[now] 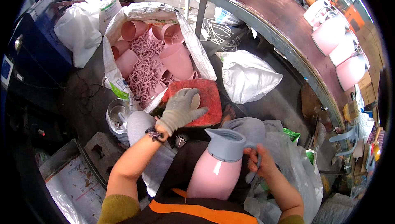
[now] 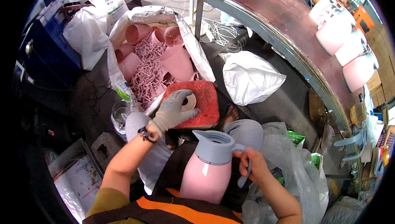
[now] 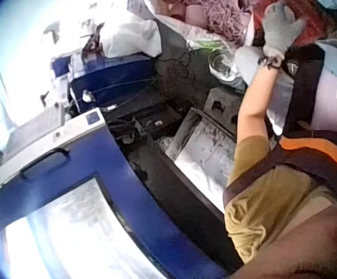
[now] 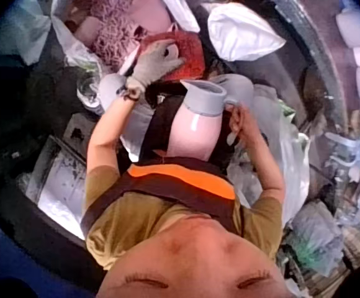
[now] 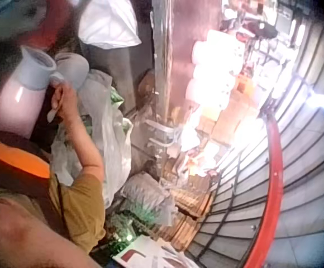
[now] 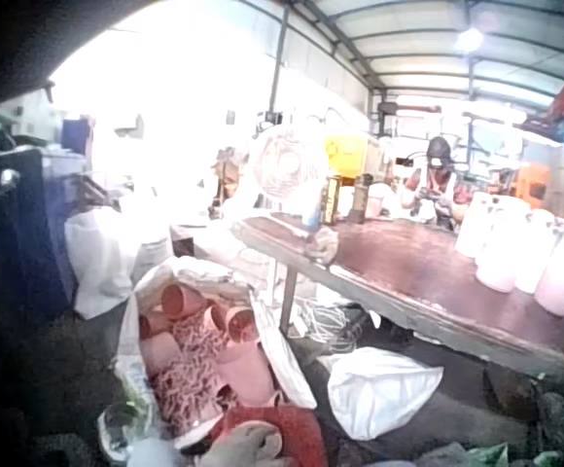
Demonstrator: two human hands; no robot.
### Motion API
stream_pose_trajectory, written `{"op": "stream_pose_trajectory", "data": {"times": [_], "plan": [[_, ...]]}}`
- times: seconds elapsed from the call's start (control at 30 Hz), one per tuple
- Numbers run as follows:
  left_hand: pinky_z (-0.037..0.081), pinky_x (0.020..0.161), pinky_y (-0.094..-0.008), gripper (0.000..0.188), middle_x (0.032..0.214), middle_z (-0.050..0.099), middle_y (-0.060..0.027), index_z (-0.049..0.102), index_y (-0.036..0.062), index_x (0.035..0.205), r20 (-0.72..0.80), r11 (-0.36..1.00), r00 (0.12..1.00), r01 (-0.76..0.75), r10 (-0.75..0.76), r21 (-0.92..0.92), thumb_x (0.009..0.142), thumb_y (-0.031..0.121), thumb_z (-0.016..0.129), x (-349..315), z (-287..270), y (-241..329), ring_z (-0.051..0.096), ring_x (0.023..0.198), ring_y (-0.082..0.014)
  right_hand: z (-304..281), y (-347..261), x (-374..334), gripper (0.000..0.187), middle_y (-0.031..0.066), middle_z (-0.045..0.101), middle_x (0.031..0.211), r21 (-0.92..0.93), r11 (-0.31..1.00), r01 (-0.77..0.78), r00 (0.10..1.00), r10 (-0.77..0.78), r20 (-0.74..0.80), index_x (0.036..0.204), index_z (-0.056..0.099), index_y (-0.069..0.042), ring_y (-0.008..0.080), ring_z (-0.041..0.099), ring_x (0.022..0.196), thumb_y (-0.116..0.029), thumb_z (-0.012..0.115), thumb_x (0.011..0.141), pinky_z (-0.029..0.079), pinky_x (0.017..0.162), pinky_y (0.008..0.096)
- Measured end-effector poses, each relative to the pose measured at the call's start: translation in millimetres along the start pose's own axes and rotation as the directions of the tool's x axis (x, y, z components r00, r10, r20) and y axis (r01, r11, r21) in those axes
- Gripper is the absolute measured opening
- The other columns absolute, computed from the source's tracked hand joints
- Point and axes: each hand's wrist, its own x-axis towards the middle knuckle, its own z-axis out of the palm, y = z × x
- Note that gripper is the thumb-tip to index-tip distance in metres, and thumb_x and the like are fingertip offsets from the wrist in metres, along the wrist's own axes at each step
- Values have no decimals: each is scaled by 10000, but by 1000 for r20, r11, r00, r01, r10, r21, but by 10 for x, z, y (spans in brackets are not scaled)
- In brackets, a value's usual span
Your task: The person assembles pink plastic pitchers by hand, fitting grey lids onto the bodies and moving them to a collection area.
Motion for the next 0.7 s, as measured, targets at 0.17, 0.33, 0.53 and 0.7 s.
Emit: {"op": "stream_pose_trajectory", "data": {"times": [0.17, 0.33, 0.53, 0.7], "plan": [[399, 982, -494, 850, 1358, 434, -206, 460, 118, 1331, 250, 877, 964, -40, -92, 479, 640, 514, 757, 279, 351, -192, 416, 1243, -425, -78, -629, 16, 554, 191, 666, 1011, -1, 962, 273, 956, -271, -112, 629, 497, -64, 156, 505, 394, -518, 457, 945, 402, 407, 285], [387, 1013, -497, 857, 1322, 467, -255, 452, 124, 1347, 66, 956, 980, 169, -189, 238, 628, 481, 751, 293, 234, -515, 462, 1200, -435, 330, -916, 551, 587, 102, 655, 778, -301, 696, 652, 703, -703, -105, 640, 461, -88, 137, 482, 401, -596, 425, 932, 378, 409, 272], [462, 929, -363, 763, 1178, 599, -221, 520, -16, 1261, -128, 899, 927, 298, -353, -322, 675, 405, 766, 30, -673, -1002, 593, 1070, -324, 937, -588, 1386, 491, 198, 584, 1056, -276, 504, 818, 548, -829, 109, 915, 599, 132, 113, 565, 494, -357, 549, 900, 451, 491, 255], [452, 909, -320, 691, 1166, 569, -119, 468, -18, 1306, -328, 811, 859, 158, -394, -563, 750, 262, 768, -194, -1282, -791, 559, 1027, -200, 938, -341, 1688, 464, 243, 566, 1267, -289, 408, 866, 476, -850, 225, 921, 593, 169, 122, 599, 537, -294, 610, 889, 477, 506, 260]]}}
